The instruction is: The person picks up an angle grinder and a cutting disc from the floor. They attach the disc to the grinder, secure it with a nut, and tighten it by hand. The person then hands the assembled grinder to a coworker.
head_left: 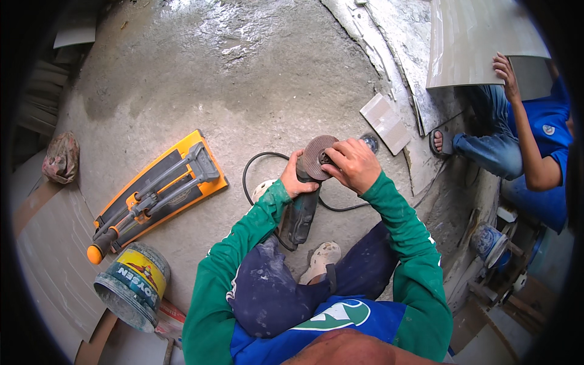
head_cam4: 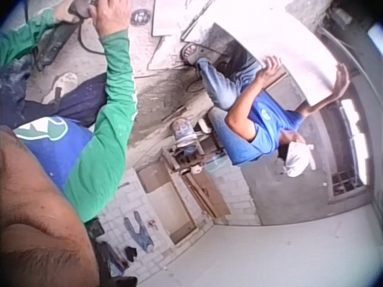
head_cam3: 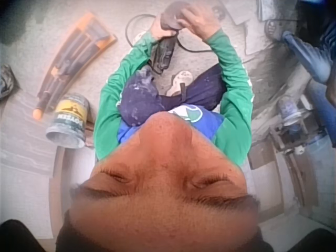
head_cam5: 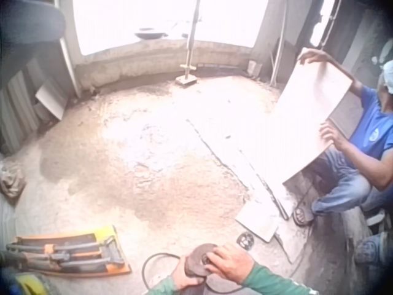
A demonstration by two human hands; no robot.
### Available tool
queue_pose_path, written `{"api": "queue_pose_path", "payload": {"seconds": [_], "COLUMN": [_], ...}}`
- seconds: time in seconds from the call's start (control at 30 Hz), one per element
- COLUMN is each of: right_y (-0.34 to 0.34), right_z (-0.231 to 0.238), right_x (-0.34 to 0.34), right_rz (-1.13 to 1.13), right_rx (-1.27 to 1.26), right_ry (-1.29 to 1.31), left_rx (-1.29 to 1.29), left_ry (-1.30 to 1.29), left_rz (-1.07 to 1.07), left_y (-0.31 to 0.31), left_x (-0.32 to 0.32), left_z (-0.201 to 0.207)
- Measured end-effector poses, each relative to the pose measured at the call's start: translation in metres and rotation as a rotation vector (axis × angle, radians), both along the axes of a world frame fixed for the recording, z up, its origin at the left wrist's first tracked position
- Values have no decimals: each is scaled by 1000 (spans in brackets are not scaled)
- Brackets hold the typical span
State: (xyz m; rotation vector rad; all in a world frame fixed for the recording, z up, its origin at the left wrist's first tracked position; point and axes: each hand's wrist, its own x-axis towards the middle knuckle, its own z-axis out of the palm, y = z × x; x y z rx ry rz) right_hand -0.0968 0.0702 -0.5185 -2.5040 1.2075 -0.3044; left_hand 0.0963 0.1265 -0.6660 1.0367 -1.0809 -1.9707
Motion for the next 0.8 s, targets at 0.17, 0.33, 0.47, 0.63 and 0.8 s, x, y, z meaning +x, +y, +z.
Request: {"api": "queue_pose_path", "payload": {"seconds": [0.17,0.33,0.47,0.63,0.8], "right_y": [-5,-8,-8,-5,-4], "right_z": [-3,-7,-3,-3,-1], "right_x": [1,-2,-3,-4,-3], "right_rz": [-72,-120,-92,-59,-70], "right_rx": [133,233,175,85,50], "right_ry": [-95,-177,-119,-90,-49], "left_rx": [28,-4,7,16,24], "left_ry": [38,-15,-9,11,12], "left_rz": [12,-23,-6,5,-2], "left_y": [0,-4,-3,-3,-4], "left_x": [-2,-1,0,-2,-2], "left_z": [4,5,6,7,7]}}
